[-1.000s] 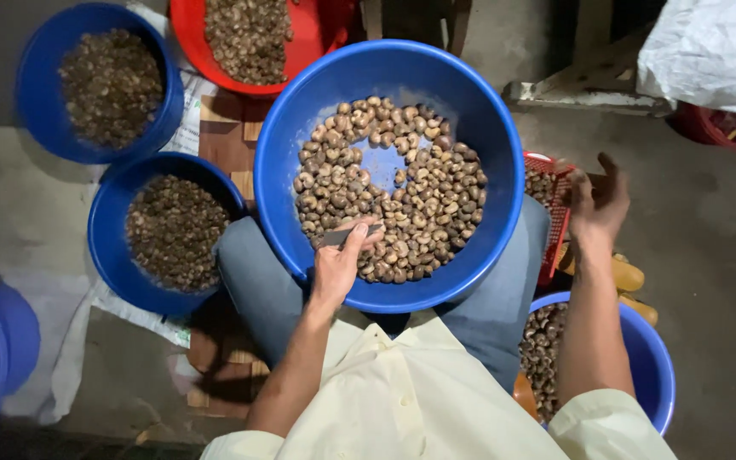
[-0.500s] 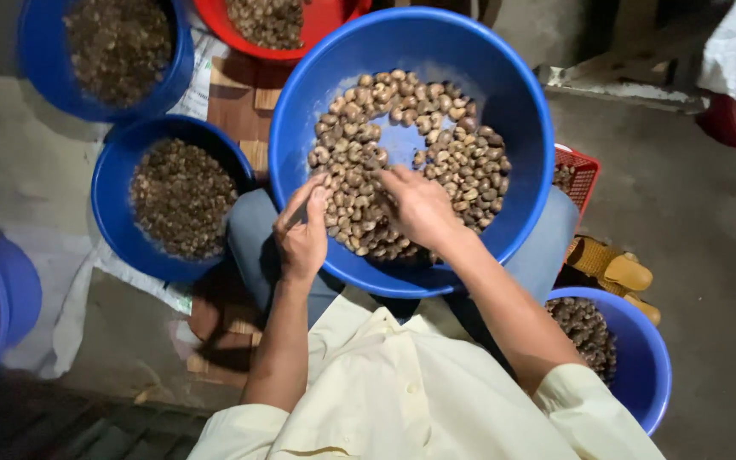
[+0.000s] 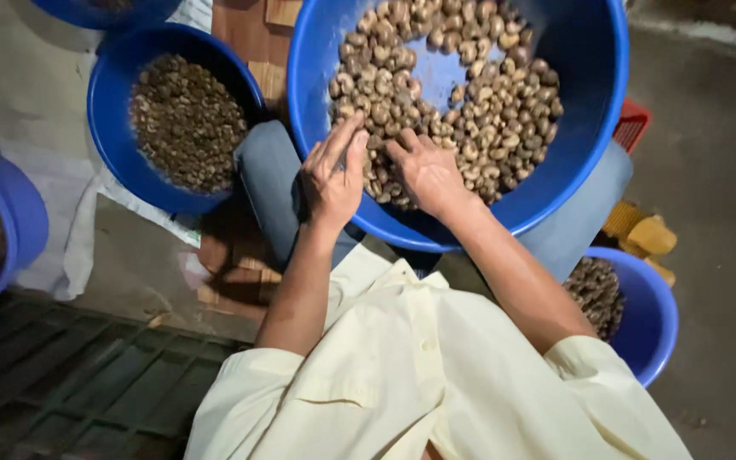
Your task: Cleaning cashew nuts by scraping off the outer skin using a small metal tool
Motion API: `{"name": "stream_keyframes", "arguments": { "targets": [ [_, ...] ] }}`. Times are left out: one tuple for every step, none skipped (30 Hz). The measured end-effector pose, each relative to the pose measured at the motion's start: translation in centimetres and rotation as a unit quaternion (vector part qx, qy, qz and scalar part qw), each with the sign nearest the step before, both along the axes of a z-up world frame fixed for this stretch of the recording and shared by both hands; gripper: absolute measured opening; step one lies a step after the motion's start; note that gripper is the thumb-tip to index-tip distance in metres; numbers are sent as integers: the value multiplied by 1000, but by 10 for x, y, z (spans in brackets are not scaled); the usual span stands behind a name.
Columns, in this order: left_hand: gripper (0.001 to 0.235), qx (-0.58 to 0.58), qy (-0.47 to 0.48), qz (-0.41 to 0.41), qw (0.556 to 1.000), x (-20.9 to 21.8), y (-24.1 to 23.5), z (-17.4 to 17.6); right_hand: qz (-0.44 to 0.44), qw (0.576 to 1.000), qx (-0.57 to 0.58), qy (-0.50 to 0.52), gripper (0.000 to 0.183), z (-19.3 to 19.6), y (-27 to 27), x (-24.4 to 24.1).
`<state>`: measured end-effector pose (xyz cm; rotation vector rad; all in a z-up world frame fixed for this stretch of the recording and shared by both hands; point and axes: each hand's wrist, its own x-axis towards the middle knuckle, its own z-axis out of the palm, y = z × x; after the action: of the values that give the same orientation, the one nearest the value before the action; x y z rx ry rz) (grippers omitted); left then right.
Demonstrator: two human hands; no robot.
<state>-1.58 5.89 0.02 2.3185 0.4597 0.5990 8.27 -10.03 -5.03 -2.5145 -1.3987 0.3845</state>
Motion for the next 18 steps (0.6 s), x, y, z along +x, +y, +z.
{"name": "stream_keyframes", "arguments": {
  "targets": [
    [31, -4, 7, 5, 1000, 0, 0, 0, 8, 1000, 14, -1, 20, -1, -1, 0],
    [31, -6, 15, 10, 1000, 0, 0, 0, 15, 999, 29, -2, 16, -2, -1, 0],
    [31, -6, 22, 6, 1000, -2, -2, 2, 12, 999, 30, 5, 16, -4, -3, -5],
    [29, -18, -7, 6, 1000, 0, -2, 3, 4, 1000, 11, -7, 17, -6, -4, -8],
    [27, -30, -35, 6, 999, 2, -2, 5, -3, 1000, -8, -19, 17, -8, -4, -10],
    [27, -27, -31, 0, 999, 0, -1, 0, -9, 1000, -4, -14, 17, -11, -5, -12],
    [26, -29, -32, -2, 999, -2, 0, -4, -23, 999, -22, -26, 15, -13, -6, -14],
    [25, -31, -36, -6, 999, -1, 1, -8, -38, 998, -40, -40, 14, -15, -7, -15],
    [25, -27, -33, -13, 999, -1, 1, -6, -45, 998, -36, -37, 14, -21, -9, -14],
    [25, -43, -16, -10, 999, -1, 0, -4, -54, 996, -19, -62, 13, -27, -12, -13],
    [25, -59, 1, -6, 998, -1, -1, -2, -63, 994, -1, -87, 12, -34, -14, -13],
    [25, -57, 4, -13, 998, 1, -6, 7, -70, 994, 0, -83, 12, -36, -15, -8],
    [28, -96, 19, 3, 995, 3, -11, 15, -98, 994, 39, 7, 14, -39, -15, -2],
    [31, -136, 34, 22, 990, 3, -17, 23, -122, 985, 76, 98, 20, -42, -17, 2],
    [31, -135, 39, 18, 990, 3, -18, 20, -127, 984, 77, 101, 20, -25, -18, 6],
    [33, -163, 15, -4, 986, 1, -19, 15, -123, 978, 104, 135, 9, -9, -20, 9],
    [37, -191, -9, -27, 981, -2, -20, 11, -120, 970, 130, 168, 9, 7, -21, 12],
    [37, -191, -8, -26, 981, -1, -20, 11, -119, 970, 130, 169, 9, 20, -17, 11]
  ]
}}
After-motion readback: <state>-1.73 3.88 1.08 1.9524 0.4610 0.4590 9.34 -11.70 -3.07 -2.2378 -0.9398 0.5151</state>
